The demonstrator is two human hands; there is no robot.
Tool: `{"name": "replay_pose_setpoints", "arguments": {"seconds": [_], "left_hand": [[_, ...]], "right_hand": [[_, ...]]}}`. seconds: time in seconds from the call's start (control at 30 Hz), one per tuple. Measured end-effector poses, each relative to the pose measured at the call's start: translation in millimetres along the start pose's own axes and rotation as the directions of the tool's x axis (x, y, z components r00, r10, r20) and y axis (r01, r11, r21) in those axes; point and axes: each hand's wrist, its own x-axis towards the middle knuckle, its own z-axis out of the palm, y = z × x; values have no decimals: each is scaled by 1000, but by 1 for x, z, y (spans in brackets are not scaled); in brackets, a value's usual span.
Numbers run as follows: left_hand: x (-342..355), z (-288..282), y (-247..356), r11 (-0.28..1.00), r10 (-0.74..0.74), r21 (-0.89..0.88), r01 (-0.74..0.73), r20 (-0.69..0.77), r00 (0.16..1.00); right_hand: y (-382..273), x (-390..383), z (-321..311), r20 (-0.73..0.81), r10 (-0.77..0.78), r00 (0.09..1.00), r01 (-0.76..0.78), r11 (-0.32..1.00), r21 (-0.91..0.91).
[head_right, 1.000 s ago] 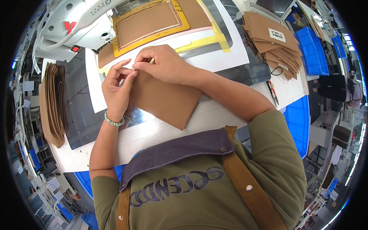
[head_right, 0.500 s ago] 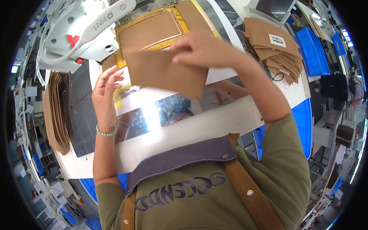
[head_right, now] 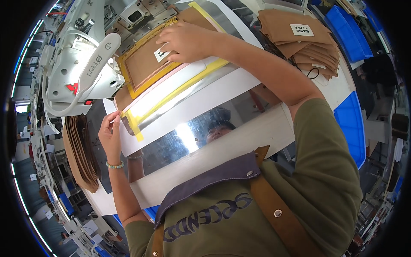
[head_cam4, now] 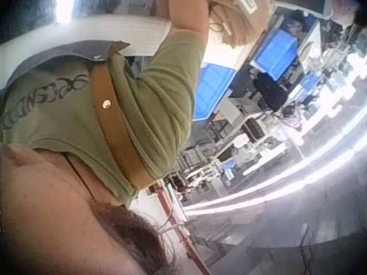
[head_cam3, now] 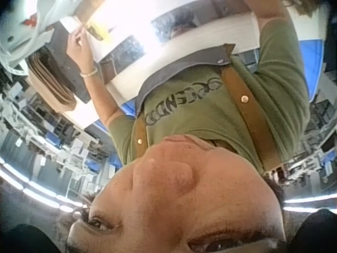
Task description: Sewing leather and cardboard components for a bag using an industrial sewing machine.
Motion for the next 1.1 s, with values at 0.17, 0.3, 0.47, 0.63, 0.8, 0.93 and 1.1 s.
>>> {"name": "replay_pose_setpoints", "arguments": {"seconds": [0.17, 0.3, 0.47, 0.63, 0.8, 0.93, 1.1], "left_hand": [[7, 4, 3, 999, -16, 43, 14, 43, 999], [16, 12, 6, 997, 42, 69, -45, 43, 998], [20, 12, -4, 965, 165, 205, -164, 9, 986], [39, 5, -24, 898, 271, 364, -249, -10, 963], [71, 10, -35, 805, 246, 492, -333, 234, 940], [88, 29, -25, 982, 107, 116, -148, 303, 947], [107, 41, -8, 916, 180, 264, -303, 403, 897]], "right_hand": [[7, 20, -8, 294, 213, 932, -274, 944, 184], [10, 39, 1, 421, 333, 844, -449, 868, 212], [22, 59, 4, 522, 291, 802, -513, 783, 351], [17, 67, 11, 408, 235, 882, -394, 843, 366], [9, 64, 28, 246, 176, 953, -252, 911, 326], [10, 64, 35, 278, 142, 950, -229, 922, 313], [1, 64, 36, 196, 138, 971, -193, 936, 294]]}}
